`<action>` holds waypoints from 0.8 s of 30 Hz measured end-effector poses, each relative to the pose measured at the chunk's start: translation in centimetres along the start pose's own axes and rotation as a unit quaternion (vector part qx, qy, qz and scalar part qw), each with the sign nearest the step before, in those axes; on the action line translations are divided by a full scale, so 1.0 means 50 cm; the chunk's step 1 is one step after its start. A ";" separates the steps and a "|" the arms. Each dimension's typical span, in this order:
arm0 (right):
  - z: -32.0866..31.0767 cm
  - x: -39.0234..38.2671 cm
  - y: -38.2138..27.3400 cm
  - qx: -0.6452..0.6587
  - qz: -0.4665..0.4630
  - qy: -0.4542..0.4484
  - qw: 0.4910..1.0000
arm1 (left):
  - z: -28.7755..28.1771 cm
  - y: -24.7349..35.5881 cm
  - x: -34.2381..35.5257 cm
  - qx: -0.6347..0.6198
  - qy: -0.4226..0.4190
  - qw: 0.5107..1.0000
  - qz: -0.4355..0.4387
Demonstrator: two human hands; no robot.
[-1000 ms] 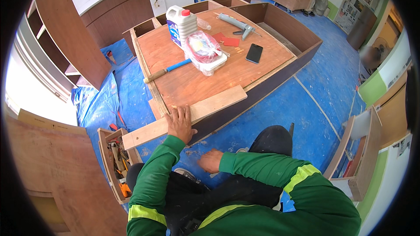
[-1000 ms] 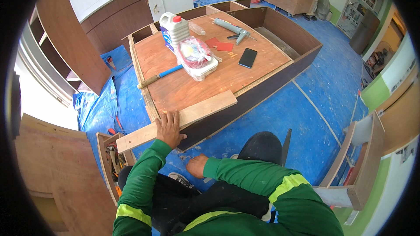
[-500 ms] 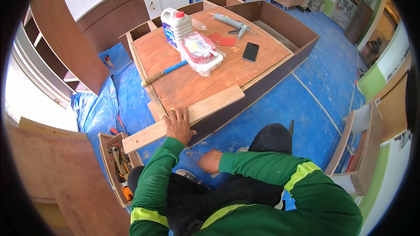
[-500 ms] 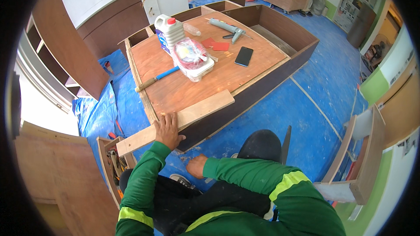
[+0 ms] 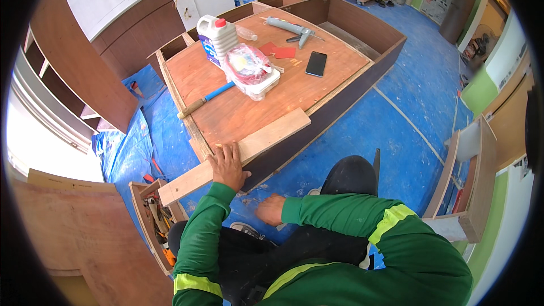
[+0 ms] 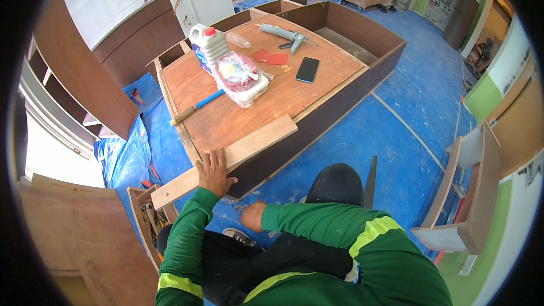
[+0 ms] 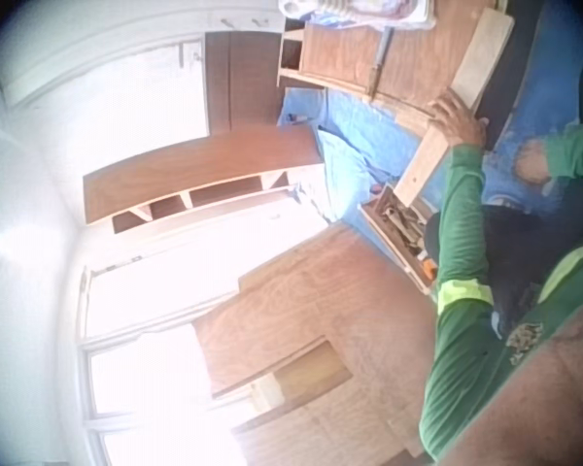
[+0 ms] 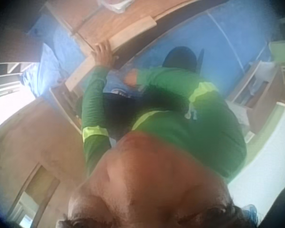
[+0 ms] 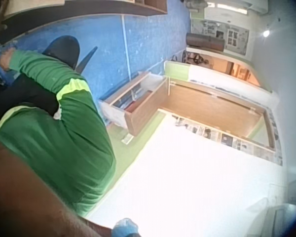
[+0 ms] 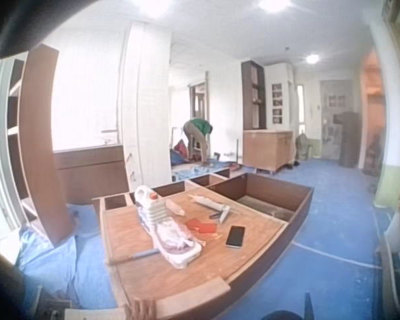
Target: The person measures and marks a wooden plank with a tape measure, pencil, and square, then cuts the plank with a hand saw. The person continues to measure and mark the wood after cutting.
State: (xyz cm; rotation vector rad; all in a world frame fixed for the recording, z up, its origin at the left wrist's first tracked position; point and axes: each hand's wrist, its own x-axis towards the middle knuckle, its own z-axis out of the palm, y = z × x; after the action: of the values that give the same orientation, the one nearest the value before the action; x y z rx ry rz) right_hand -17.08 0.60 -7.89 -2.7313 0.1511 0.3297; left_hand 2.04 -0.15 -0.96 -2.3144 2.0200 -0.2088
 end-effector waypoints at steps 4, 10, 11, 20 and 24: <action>-0.007 0.002 -0.003 -0.006 0.002 -0.016 1.000 | 0.006 -0.002 -0.001 0.008 0.006 1.000 0.000; -0.009 -0.002 -0.007 -0.013 0.003 -0.005 1.000 | 0.013 -0.004 0.002 0.016 0.008 1.000 -0.003; -0.011 -0.002 -0.008 -0.013 0.003 -0.010 1.000 | 0.012 -0.004 0.002 0.016 0.007 1.000 -0.002; 0.001 -0.003 -0.003 -0.005 0.003 0.011 1.000 | 0.005 0.001 0.001 -0.003 0.004 1.000 -0.001; -0.002 0.009 -0.003 -0.007 0.007 -0.018 1.000 | 0.020 -0.004 0.001 0.022 0.019 1.000 -0.001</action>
State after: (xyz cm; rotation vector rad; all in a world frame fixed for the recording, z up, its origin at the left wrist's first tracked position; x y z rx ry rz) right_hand -16.61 0.67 -7.87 -2.7370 0.1575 0.3855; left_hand 2.40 -0.19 -1.94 -2.3023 2.0095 -0.2970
